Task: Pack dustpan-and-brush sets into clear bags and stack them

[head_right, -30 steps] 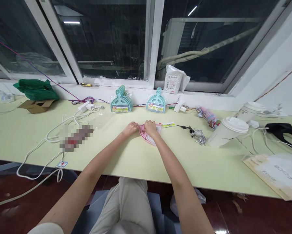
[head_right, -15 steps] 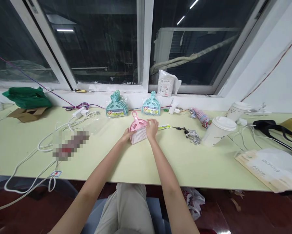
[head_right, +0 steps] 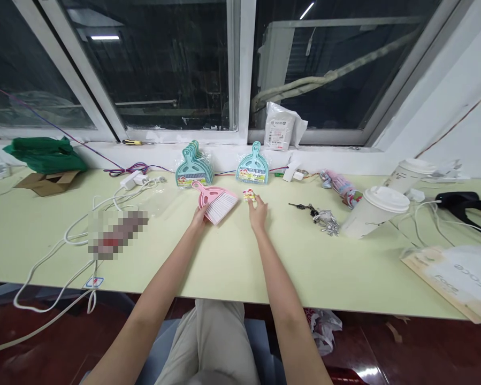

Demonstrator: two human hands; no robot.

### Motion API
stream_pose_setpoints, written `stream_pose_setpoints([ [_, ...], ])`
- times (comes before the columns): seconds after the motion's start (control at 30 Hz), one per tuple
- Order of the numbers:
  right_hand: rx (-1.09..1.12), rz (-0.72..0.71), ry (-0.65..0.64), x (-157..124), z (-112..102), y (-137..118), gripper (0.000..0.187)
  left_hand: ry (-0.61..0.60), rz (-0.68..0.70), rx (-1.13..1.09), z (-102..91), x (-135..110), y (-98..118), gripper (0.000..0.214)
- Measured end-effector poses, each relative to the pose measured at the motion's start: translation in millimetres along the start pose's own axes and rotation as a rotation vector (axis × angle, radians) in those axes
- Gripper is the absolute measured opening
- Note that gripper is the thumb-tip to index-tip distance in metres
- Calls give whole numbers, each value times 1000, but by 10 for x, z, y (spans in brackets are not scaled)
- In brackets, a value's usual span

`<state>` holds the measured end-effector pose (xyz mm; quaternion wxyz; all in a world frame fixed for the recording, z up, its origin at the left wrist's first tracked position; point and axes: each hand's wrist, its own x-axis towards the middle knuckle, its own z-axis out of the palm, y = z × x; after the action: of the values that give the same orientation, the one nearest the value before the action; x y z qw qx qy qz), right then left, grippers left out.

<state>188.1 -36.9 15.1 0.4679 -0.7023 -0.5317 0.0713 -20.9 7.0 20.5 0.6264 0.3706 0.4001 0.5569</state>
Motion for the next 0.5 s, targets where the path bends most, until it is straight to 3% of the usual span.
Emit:
stream_pose_setpoints([
  [0.07,-15,-123,-86,-111,64,-204,50,-70,-15,-9,22,-47,-20,56],
  [0.13,-97,-224,-270,-247,129,-372,52,-151,-20,-24,46,-94,-40,58],
  [0.23,-203,-252,-432,-412,197,-499,53,-203,8,-22,66,-145,-57,64],
  [0.4,-189,-140,-384,-457,213,-484,50,-211,68,-16,53,-156,-54,70],
  [0.5,-2,-22,-175,-401,217,-463,64,-209,107,-18,45,-139,-54,69],
])
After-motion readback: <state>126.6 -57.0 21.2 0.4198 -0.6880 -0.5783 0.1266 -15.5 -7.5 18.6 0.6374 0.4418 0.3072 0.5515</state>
